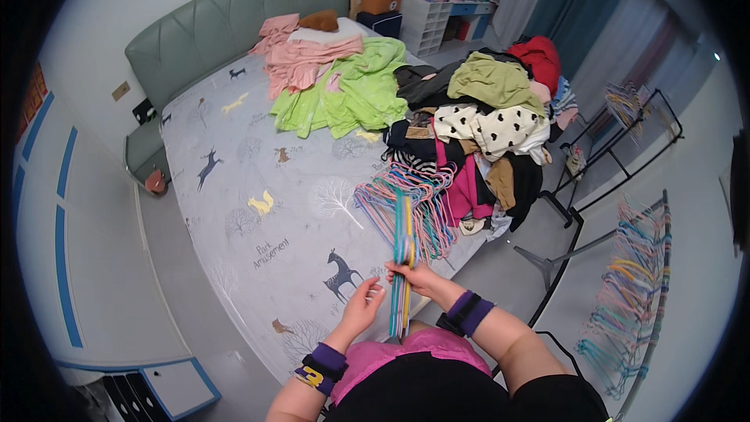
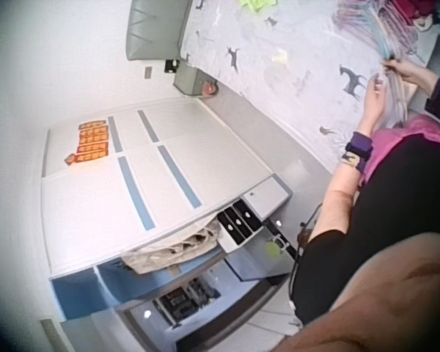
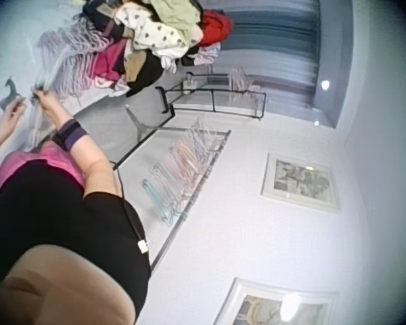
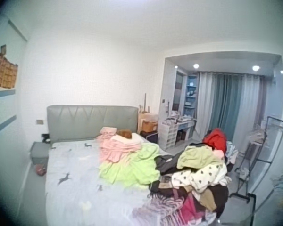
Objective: The person organizes small items by placing them into a drawer organizer, then retrieves several clothes hangers from a rack and lays them in a row on the bed.
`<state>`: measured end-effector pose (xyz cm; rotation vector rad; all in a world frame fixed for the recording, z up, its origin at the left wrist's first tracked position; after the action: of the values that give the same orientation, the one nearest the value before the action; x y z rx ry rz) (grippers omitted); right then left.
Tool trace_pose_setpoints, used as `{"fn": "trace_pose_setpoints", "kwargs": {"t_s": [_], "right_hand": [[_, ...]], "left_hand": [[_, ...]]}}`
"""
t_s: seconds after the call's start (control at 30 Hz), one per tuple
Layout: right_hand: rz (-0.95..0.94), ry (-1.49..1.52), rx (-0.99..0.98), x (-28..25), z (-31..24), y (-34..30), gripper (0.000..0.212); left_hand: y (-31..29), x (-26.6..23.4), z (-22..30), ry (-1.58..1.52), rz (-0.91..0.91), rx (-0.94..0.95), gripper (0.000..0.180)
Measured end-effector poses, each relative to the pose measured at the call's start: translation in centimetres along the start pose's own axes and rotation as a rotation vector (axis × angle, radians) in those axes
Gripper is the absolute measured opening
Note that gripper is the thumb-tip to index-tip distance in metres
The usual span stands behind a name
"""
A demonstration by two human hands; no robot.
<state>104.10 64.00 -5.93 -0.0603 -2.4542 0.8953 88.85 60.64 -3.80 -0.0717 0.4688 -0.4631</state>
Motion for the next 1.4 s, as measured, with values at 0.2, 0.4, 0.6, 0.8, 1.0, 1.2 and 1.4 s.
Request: {"fn": "trace_pose_setpoints", "kwargs": {"t_s": [0.2, 0.4, 0.6, 0.8, 1.0, 1.2, 1.4], "right_hand": [[-0.221, -0.325, 0.131, -0.9, 3.8, 5.8, 0.021], [-0.417, -0.775, 0.077, -4.1, 6.7, 10.8, 0.028], [-0.513, -0.643, 0.161, -5.0, 7.4, 13.0, 0.026], [-0.503, -0.575, 0.141, -6.3, 7.3, 16.3, 0.027], [-0.443, -0.488, 0.11, -8.3, 6.0, 19.4, 0.042], [-0.248, -0.585, 0.338, -9.1, 2.3, 19.2, 0.045], [-0.039, -0.748, 0.504, -11.3, -2.6, 16.3, 0.05]], "left_hand": [[2.4, 1.8, -5.7, -0.388, 0.177, -0.324, 0.046], [5.6, 5.1, -7.6, -0.689, 0.084, -0.567, 0.041], [7.2, 6.9, -9.5, -0.701, 0.165, -0.724, 0.039], [9.9, 7.2, -10.3, -0.648, 0.188, -0.823, 0.051], [13.9, 7.3, -10.8, -0.62, 0.205, -0.831, 0.049], [16.1, 8.0, -12.2, -0.497, 0.156, -0.815, 0.049], [18.8, 10.2, -9.2, -0.525, 0.086, -0.78, 0.065]]}}
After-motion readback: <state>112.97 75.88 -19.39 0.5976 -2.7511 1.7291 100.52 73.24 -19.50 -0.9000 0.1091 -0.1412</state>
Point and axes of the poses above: each hand's wrist, its own y-axis towards the middle knuckle, its own x-axis out of the palm, z = x × y, the point moved 8 cm from there along y, towards the middle knuckle, and after that the axes turned 14 degrees about y, right-handed, at the moved point
